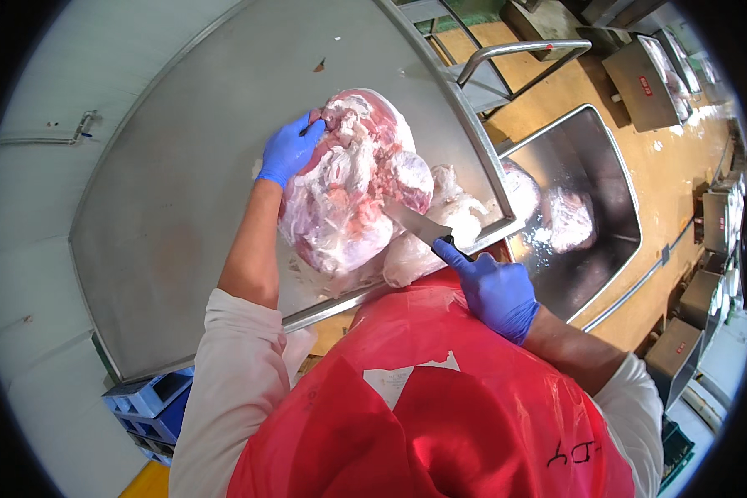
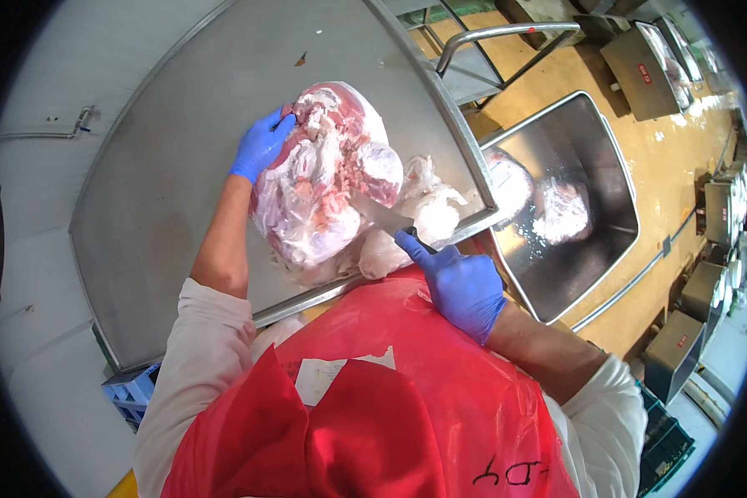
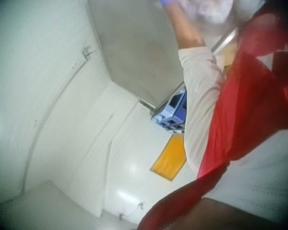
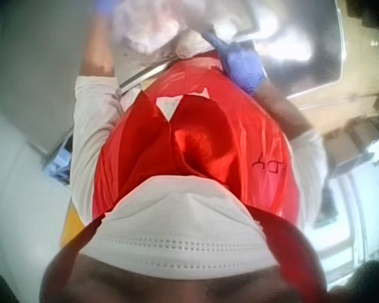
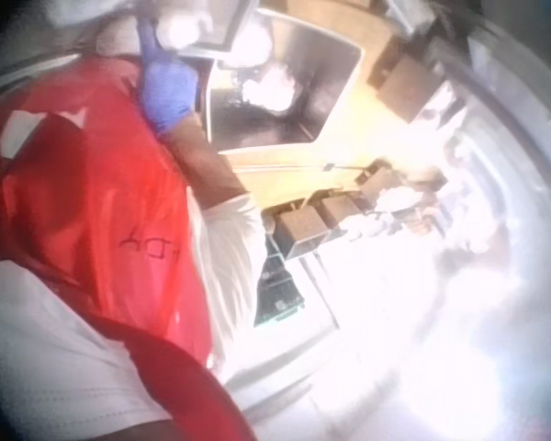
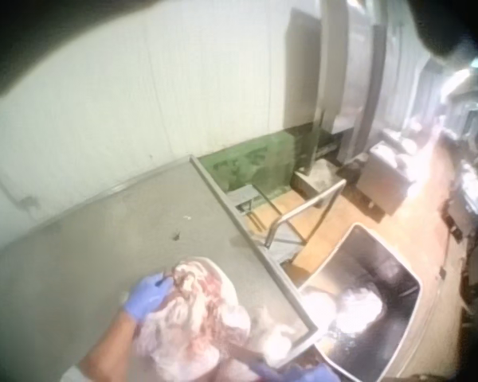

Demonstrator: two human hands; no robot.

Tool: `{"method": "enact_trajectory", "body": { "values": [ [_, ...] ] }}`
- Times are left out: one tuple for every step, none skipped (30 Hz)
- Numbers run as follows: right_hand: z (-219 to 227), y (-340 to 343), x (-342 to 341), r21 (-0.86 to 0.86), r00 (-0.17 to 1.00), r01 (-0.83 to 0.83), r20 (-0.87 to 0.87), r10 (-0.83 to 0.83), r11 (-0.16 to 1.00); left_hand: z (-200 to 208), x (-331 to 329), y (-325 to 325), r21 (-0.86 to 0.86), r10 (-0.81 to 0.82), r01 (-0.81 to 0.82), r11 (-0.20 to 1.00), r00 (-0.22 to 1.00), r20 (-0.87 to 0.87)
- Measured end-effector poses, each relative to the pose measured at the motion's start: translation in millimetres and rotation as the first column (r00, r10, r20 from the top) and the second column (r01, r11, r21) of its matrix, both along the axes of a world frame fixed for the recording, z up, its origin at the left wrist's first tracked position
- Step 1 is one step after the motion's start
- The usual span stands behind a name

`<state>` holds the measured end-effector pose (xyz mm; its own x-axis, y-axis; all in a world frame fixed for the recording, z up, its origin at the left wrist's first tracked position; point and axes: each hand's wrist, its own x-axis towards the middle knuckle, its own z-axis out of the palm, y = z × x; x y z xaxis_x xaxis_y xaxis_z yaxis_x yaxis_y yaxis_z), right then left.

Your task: The person trims fat and connective tissue from a large piece of raw meat using a knife on a stainless steel table. They repeatedly cut and remove sections, placing the trimmed pieces into a metal bin nearby.

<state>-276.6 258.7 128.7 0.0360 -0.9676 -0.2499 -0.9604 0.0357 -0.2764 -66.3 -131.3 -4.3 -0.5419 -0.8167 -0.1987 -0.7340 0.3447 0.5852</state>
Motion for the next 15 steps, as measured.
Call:
{"method": "enact_trajectory", "body": {
  "values": [
    [-6,4,6,0.035,1.000,0.024,0.000,-0.024,0.999,7,3,1,-0.005,0.010,-0.011,1.000,1.000,-0.015],
    [-26,11,12,-0.042,0.998,0.061,0.002,-0.061,0.997,8,10,4,0.004,0.034,-0.034,0.999,0.999,-0.022],
    [-52,9,13,-0.133,0.995,0.094,0.054,-0.087,0.987,-2,19,3,0.006,0.060,-0.060,0.998,0.997,-0.039],
    [-76,5,10,-0.211,0.988,0.132,0.110,-0.110,0.969,-8,26,2,0.018,0.083,-0.082,0.996,0.995,-0.053],
    [-87,0,5,-0.286,0.979,0.165,0.167,-0.121,0.944,-10,28,1,-0.003,0.104,-0.104,0.995,0.992,-0.073],
    [-78,1,-2,-0.233,0.977,0.168,0.166,-0.131,0.958,-13,26,6,-0.013,0.126,-0.128,0.992,0.988,-0.093],
    [-73,-4,-7,-0.218,0.982,0.141,0.156,-0.109,0.966,-14,25,9,-0.023,0.147,-0.151,0.988,0.983,-0.113],
    [-65,-1,-12,-0.236,0.977,0.146,0.189,-0.103,0.961,-6,16,15,0.000,0.182,-0.183,0.983,0.982,-0.055],
    [-57,-1,-17,-0.259,0.972,0.139,0.220,-0.082,0.956,-9,19,15,0.002,0.174,-0.174,0.985,0.981,-0.081],
    [-45,3,-21,-0.221,0.975,0.176,0.173,-0.139,0.959,-12,22,15,0.003,0.164,-0.164,0.986,0.981,-0.107],
    [-30,9,-23,-0.181,0.972,0.222,0.120,-0.202,0.958,-16,23,13,0.009,0.147,-0.147,0.989,0.980,-0.135],
    [-20,14,-28,-0.137,0.962,0.270,0.071,-0.262,0.953,-18,24,14,0.019,0.145,-0.144,0.989,0.979,-0.140],
    [-14,15,-34,-0.182,0.972,0.233,0.011,-0.235,0.955,-19,26,13,0.027,0.143,-0.141,0.990,0.979,-0.145],
    [-7,18,-41,-0.219,0.975,0.199,-0.053,-0.215,0.955,-21,24,12,0.041,0.136,-0.131,0.991,0.979,-0.152],
    [4,19,-43,-0.253,0.973,0.167,-0.114,-0.201,0.953,-20,21,14,0.049,0.136,-0.129,0.990,0.979,-0.154]
  ]
}}
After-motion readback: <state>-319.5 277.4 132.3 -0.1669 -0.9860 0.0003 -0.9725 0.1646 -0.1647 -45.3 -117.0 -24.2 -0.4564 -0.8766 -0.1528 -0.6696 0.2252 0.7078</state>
